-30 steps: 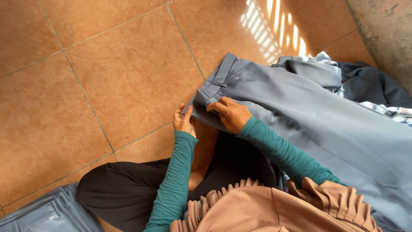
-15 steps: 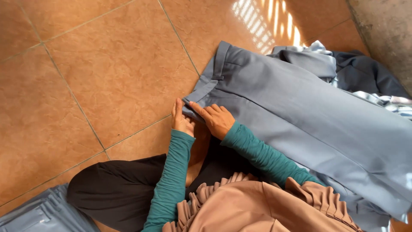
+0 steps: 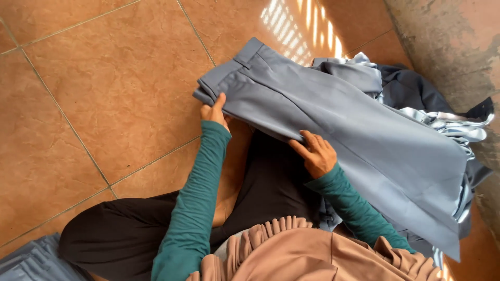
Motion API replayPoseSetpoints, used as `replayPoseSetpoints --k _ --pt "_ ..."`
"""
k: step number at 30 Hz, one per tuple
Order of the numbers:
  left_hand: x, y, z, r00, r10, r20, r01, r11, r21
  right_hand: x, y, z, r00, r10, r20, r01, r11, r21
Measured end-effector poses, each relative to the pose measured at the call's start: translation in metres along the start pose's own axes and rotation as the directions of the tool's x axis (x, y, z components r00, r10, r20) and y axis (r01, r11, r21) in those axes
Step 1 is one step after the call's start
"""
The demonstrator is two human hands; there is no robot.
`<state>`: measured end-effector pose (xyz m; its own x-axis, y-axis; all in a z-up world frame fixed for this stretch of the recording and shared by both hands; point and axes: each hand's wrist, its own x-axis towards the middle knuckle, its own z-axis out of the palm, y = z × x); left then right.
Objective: Folding blue trousers on the floor and stacking them into a neat pile.
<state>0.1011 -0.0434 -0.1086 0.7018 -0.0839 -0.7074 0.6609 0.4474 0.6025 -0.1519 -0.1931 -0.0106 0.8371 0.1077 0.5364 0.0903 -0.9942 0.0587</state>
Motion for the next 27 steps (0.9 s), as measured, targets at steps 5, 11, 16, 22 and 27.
replayPoseSetpoints --k 5,11,16,22,27 --pt "0.034 0.025 0.012 0.994 0.087 0.068 -0.086 0.996 -0.006 0.007 0.005 -0.016 0.998 0.055 -0.001 -0.053 0.956 -0.290" --pt "0.035 0.056 0.023 0.989 0.100 0.113 -0.105 0.994 0.039 -0.027 0.002 -0.008 0.978 0.196 0.076 -0.146 0.892 -0.427" --pt "0.044 0.071 0.028 0.981 0.143 0.130 -0.149 0.988 0.037 -0.033 0.011 0.011 0.973 0.219 0.071 -0.169 0.889 -0.426" --pt "0.074 0.108 -0.014 0.987 0.159 -0.011 -0.159 0.987 -0.038 0.004 0.035 0.080 0.980 0.177 0.088 -0.119 0.883 -0.454" --pt "0.121 0.142 -0.101 0.962 0.181 -0.205 -0.192 0.981 -0.036 0.042 0.034 0.184 0.898 0.315 0.307 -0.213 0.922 -0.322"
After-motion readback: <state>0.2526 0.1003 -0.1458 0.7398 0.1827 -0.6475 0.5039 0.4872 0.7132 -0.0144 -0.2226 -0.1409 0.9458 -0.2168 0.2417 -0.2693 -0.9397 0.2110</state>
